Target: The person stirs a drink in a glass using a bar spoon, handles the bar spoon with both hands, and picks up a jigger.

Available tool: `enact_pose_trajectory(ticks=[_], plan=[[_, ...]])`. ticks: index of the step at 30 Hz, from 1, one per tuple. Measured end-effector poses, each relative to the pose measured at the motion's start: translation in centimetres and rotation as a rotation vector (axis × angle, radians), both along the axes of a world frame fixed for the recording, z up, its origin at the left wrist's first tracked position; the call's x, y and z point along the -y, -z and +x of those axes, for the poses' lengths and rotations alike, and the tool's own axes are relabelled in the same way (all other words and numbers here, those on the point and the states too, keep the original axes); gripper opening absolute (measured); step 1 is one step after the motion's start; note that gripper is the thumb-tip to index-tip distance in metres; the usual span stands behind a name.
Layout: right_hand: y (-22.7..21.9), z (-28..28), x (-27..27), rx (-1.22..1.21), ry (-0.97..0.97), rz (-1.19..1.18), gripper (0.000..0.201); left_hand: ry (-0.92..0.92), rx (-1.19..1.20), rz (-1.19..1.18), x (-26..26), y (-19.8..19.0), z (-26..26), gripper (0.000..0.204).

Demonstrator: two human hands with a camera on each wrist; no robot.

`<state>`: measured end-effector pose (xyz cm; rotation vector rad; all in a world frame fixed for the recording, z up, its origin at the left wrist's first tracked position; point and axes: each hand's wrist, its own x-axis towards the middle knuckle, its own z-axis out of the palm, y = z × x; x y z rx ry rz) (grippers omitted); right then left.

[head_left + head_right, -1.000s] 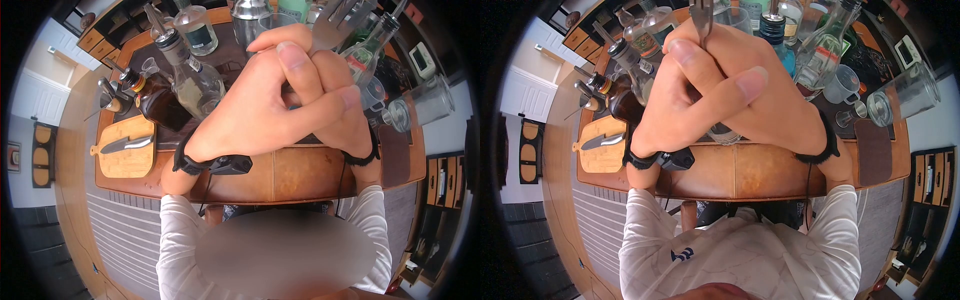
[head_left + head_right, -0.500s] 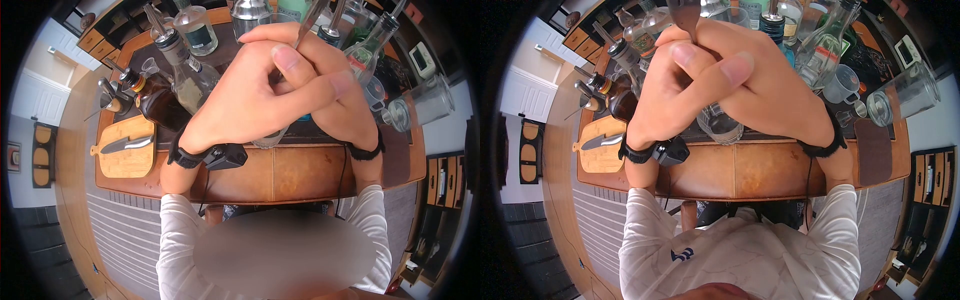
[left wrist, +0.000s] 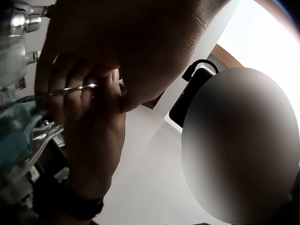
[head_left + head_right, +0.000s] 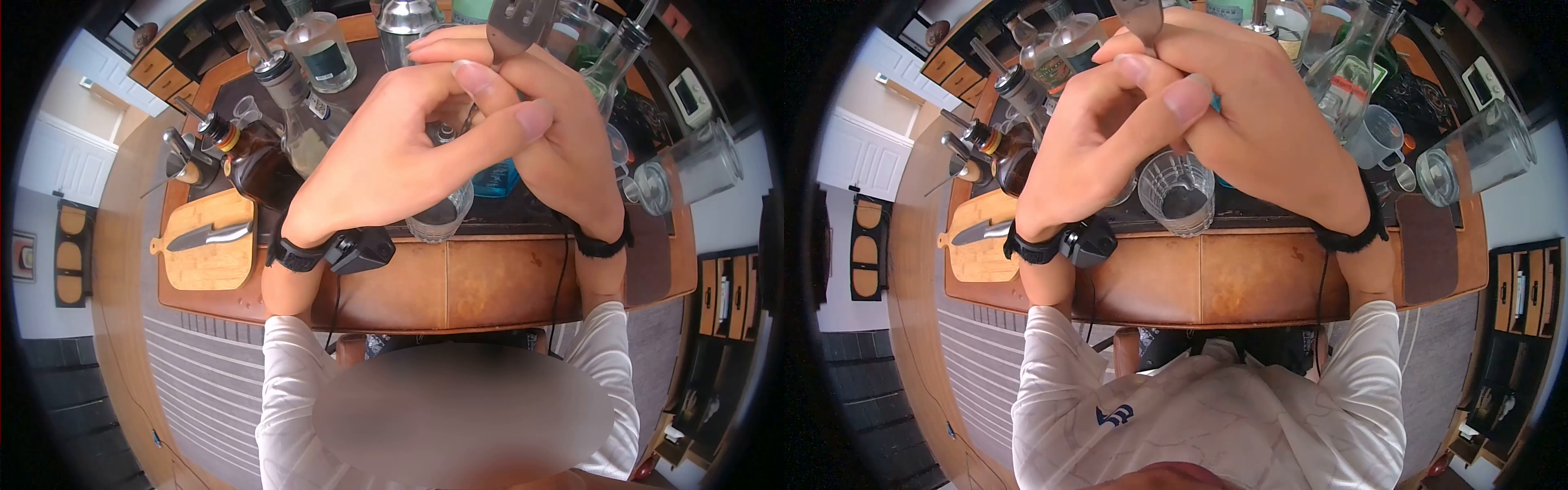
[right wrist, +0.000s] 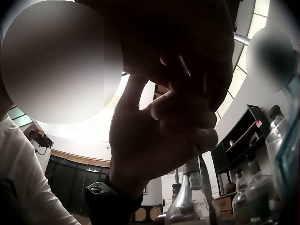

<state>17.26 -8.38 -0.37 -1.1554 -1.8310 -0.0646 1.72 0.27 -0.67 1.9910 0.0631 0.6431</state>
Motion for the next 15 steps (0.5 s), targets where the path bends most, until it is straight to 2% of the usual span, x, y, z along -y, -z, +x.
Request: enact_pose_trajectory(ticks=[3,5,10,15], plan=[[-0.1,0.0,0.4,-0.016,0.018,-0.016,0.026,0.056,0.027,-0.03,0.0,0.0,-0.1,0.022],[0.0,-0.1,0.7,-0.038,0.032,-0.04,0.025,-0.044,-0.133,-0.035,0.6,-0.7,-0.6,0.025],[-0.3,-0.9,1.4,-0.158,0.035,-0.082,0.022,0.001,-0.125,0.045,0.8,-1.0,-0.9,0.03],[-0.4,-0.7,1.5,-0.058,0.075,0.011,0.022,0.037,-0.151,0.03,0.9,-1.0,-1.0,0.029]])
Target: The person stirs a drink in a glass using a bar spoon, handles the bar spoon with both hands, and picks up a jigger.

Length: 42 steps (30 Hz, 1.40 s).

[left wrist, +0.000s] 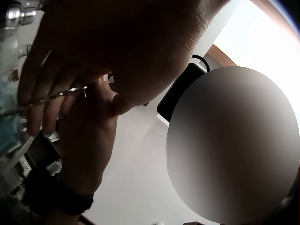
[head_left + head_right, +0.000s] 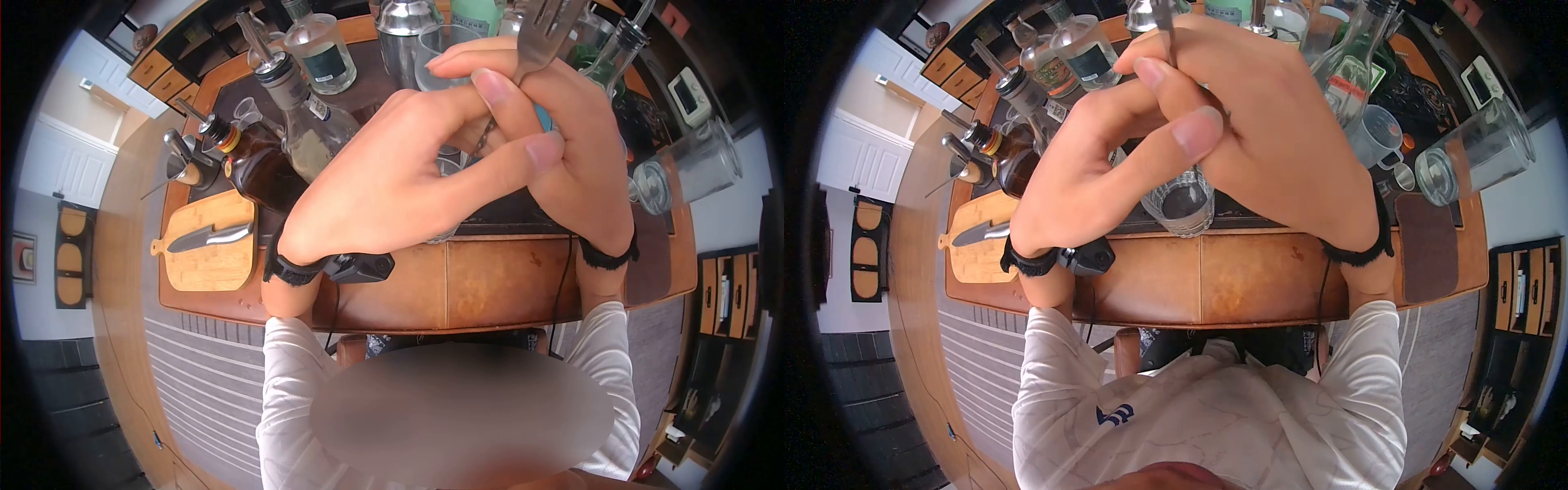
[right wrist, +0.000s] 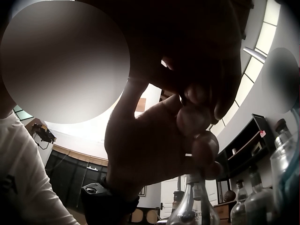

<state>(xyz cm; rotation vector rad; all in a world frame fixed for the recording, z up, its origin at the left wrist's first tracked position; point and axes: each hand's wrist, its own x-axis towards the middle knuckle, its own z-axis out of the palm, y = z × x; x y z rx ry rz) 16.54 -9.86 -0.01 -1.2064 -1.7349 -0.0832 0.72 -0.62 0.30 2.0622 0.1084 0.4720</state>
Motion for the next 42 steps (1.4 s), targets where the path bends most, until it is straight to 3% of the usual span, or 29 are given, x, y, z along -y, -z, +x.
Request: enact_pose_trajectory(ticks=[8,10,14,18,21,25,29,33,42], plan=[[-0.1,0.6,0.3,-0.021,-0.046,-0.114,0.02,0.085,0.005,-0.022,-0.1,-0.2,-0.3,0.021],[0.2,0.5,0.1,-0.176,-0.102,-0.154,0.017,0.088,-0.021,-0.015,-0.2,-0.3,-0.5,0.022],[-0.3,0.4,0.3,-0.212,-0.137,-0.164,0.014,0.11,-0.103,-0.016,-1.2,-0.2,-0.6,0.023],[0.2,1.1,0.2,-0.404,-0.155,-0.226,0.015,0.111,-0.178,0.07,-2.1,-0.7,-0.8,0.022],[0.4,1.5,-0.2,-0.413,-0.221,-0.182,0.016,0.096,-0.103,0.008,-2.7,-0.1,-0.6,0.019],[0.2,1.8,-0.2,-0.382,-0.277,-0.175,0.017,-0.057,-0.058,0.115,-3.0,0.0,-0.6,0.015],[0.4,2.2,-0.2,-0.348,-0.204,-0.143,0.018,-0.241,-0.072,0.197,-2.6,-0.3,-0.5,0.013],[-0.2,1.8,0.3,-0.331,-0.11,-0.155,0.017,-0.247,-0.023,0.145,-2.7,0.4,-0.1,0.013],[-1.3,2.6,2.1,-0.328,-0.056,-0.159,0.009,-0.057,-0.008,-0.055,-1.4,0.1,0.3,0.013]])
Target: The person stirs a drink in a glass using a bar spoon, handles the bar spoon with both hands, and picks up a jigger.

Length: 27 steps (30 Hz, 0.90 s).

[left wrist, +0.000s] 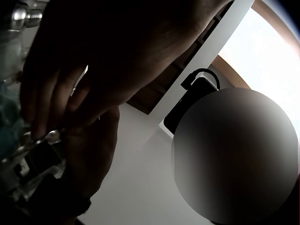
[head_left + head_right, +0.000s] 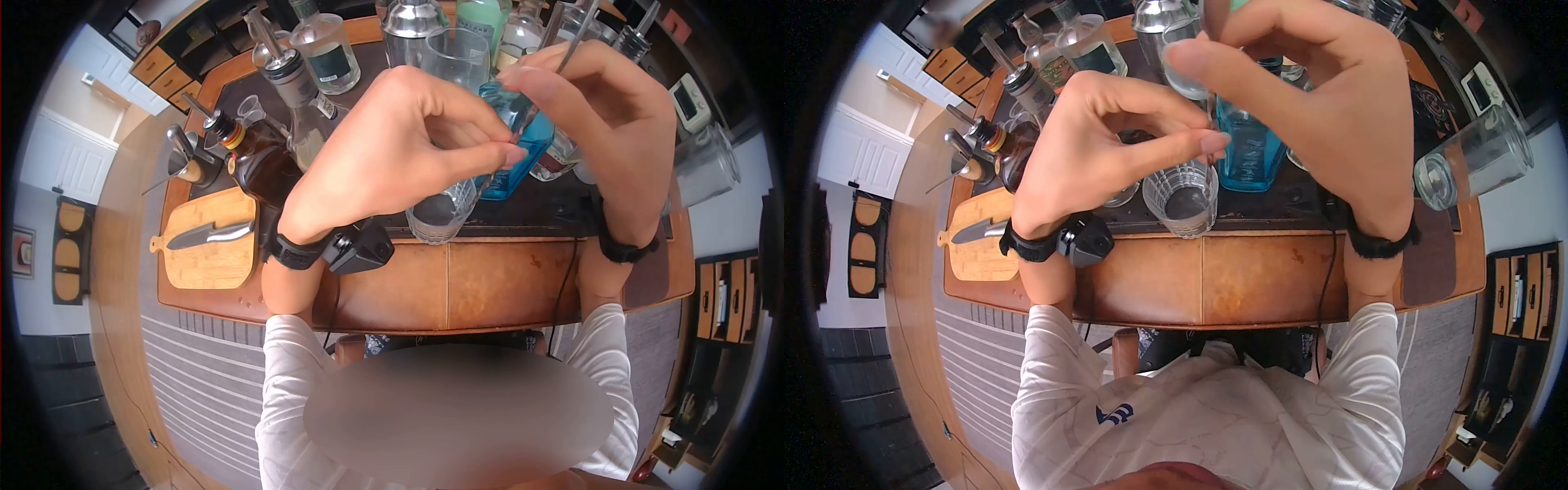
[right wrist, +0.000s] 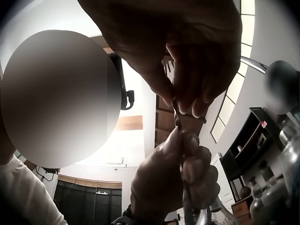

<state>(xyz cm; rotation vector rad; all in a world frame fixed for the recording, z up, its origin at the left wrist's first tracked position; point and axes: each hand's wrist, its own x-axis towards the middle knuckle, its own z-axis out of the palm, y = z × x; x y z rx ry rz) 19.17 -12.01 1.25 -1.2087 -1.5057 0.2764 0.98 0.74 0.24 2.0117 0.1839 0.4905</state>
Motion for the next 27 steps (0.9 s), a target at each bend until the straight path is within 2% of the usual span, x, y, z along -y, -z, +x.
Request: enact_pose_trajectory(ticks=[2,6,8,9,11,13,17,18,20,27], plan=[[-0.1,0.1,0.0,-0.01,0.004,-0.033,0.008,0.052,0.042,-0.065,-0.2,0.4,0.0,0.012],[0.7,0.3,-0.8,-0.081,-0.072,-0.024,0.012,0.081,0.008,-0.033,-0.5,0.0,-0.4,0.012],[1.0,0.1,-1.1,-0.094,-0.097,-0.026,0.013,0.119,-0.044,0.111,-1.0,0.2,-0.4,0.013],[1.2,0.0,-1.2,-0.115,-0.12,-0.036,0.014,0.119,-0.044,0.111,-1.2,0.3,-0.5,0.013],[1.2,-0.4,-1.5,-0.137,-0.144,-0.046,0.015,0.104,-0.128,0.186,-1.5,0.3,-0.5,0.015],[1.2,-0.7,-1.7,-0.11,-0.239,-0.036,0.015,0.088,-0.096,0.183,-1.8,0.5,-0.7,0.014],[1.2,-1.1,-1.9,-0.144,-0.262,-0.024,0.013,-0.005,-0.099,0.192,-2.4,0.4,-0.9,0.015],[1.6,-0.6,-2.3,-0.078,-0.289,0.04,0.013,-0.004,-0.099,0.192,-2.5,0.6,-0.7,0.015],[1.7,-0.4,-2.5,-0.011,-0.316,0.104,0.012,-0.027,0.059,0.135,-2.6,1.0,-0.2,0.024],[0.9,-1.7,-0.7,0.068,0.012,0.082,0.013,-0.072,0.044,0.124,-1.5,0.3,0.3,0.016]])
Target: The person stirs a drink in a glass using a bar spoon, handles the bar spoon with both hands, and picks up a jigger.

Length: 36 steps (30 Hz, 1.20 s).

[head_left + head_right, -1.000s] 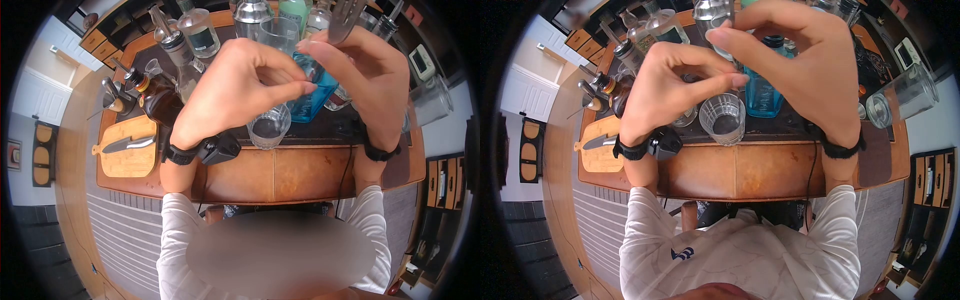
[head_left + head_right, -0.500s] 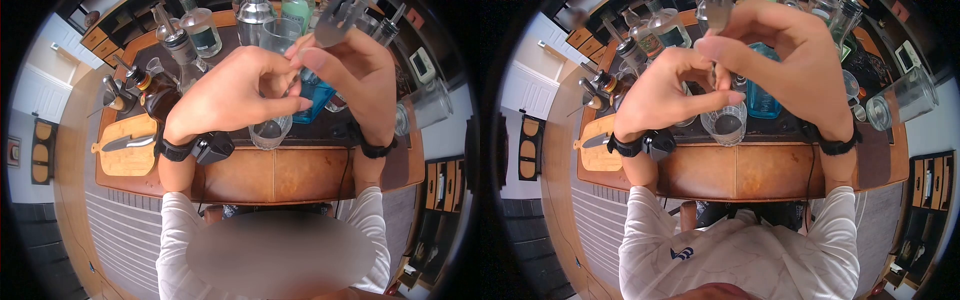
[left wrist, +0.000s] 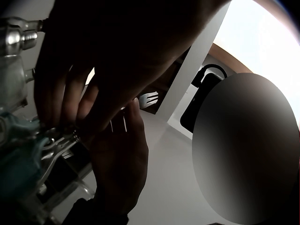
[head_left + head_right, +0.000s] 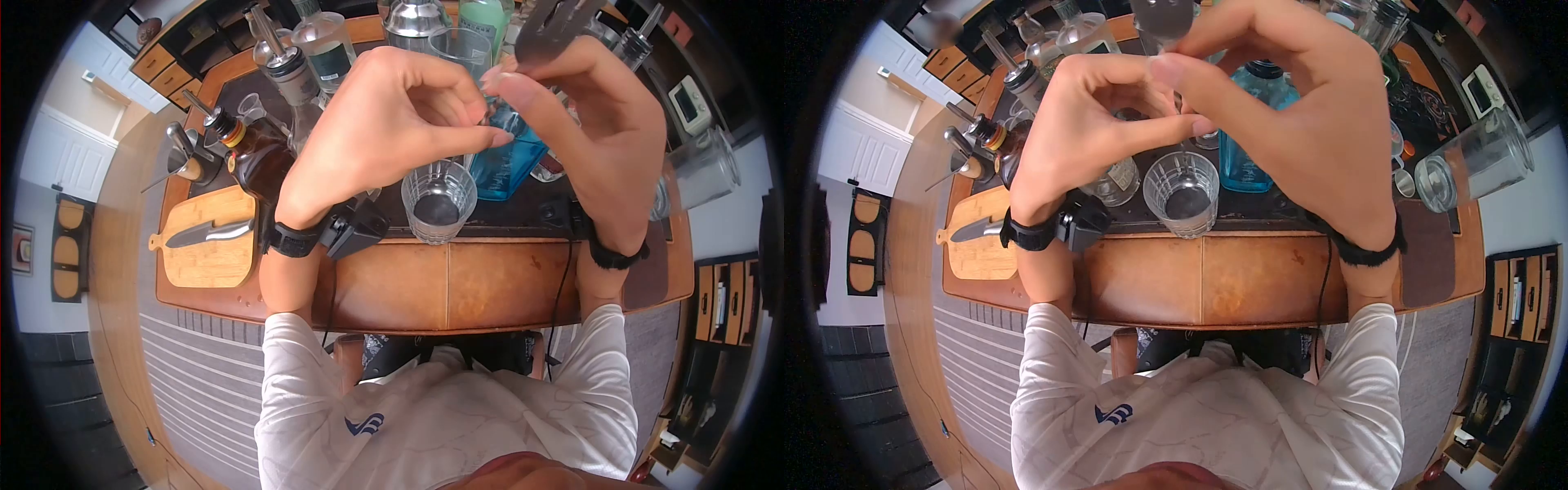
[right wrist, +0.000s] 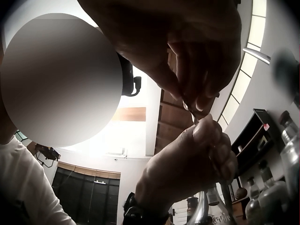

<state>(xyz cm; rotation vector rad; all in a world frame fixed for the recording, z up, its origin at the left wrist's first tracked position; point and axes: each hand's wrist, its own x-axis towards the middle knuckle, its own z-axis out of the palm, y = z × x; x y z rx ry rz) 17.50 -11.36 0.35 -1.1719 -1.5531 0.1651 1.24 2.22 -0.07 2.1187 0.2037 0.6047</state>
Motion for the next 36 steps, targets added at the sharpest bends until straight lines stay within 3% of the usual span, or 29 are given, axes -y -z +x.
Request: enact_pose_trajectory(ticks=[5,17,26,36], plan=[[-0.3,0.1,0.6,-0.03,0.086,-0.005,0.014,0.022,0.031,-0.199,0.8,-0.1,0.2,0.014],[-0.2,0.1,0.2,-0.186,-0.097,-0.1,0.016,0.233,-0.089,-0.146,0.0,-0.8,-0.7,0.007],[0.2,0.5,-0.8,-0.135,-0.182,-0.093,0.016,0.114,0.003,-0.075,-1.2,-0.2,-0.7,0.01],[0.3,0.1,-0.4,-0.084,-0.056,-0.044,0.018,0.077,-0.008,-0.084,-0.8,-0.4,-0.4,0.012]])
